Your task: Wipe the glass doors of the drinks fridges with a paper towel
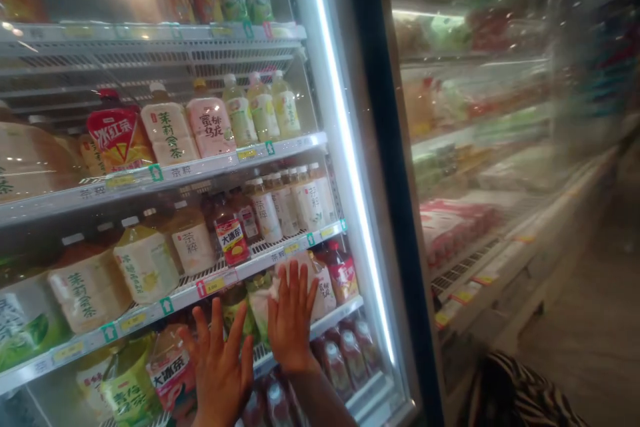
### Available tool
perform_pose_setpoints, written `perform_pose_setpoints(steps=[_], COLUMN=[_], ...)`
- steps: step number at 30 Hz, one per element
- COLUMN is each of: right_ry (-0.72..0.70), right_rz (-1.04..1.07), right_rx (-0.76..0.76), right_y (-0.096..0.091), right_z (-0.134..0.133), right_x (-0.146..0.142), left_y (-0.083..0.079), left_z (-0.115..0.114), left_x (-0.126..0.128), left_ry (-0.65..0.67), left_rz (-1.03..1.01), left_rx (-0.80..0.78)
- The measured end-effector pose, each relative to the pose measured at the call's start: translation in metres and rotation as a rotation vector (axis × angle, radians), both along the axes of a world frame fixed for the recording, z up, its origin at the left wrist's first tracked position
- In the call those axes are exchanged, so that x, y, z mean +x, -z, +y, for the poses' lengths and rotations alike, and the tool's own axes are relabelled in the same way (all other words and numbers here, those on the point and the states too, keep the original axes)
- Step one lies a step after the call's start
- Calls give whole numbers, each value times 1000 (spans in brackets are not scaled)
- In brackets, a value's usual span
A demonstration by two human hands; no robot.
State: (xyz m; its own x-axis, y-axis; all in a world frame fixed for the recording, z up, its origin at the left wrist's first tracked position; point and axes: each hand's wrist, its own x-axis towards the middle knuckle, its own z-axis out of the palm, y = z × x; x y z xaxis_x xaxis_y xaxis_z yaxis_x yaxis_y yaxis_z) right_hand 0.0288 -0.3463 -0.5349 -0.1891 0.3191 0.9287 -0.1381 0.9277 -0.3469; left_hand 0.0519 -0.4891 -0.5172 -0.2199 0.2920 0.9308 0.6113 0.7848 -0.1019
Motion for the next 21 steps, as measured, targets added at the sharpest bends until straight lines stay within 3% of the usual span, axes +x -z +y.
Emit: perform_pose_setpoints(steps=[2,3,5,8,10,11,15,16,18,21], right_ry=[-3,-7,-7,41,48,44,52,57,58,55], right_rz=[24,29,25,40,54,60,68,63,52,48], right_rx=[-51,-58,-38,11,32,22,-117,-148,-168,-116], right_y=[-31,-33,-8,50,59,49,-24,-32,-18,42], right_z=[15,18,16,10,19,29,78,82,74,38], right_x=[-3,-3,1,8,7,5,-10,-12,-9,5], left_y=[-5,-6,-6,-5,-5,-5,-4,-3,-2,-1], left_z=[9,12,18,21,22,21,18,18,17,16], left_x=[-2,-3,-5,-9,-11,-11,-12,-12,-12,-9], left_ry=[28,38,46,29,19,18,44,47,45,48], left_rz=[4,11,29,60,67,65,60,59,55,53], left_rx=[16,22,18,12,12,15,20,16,5,1])
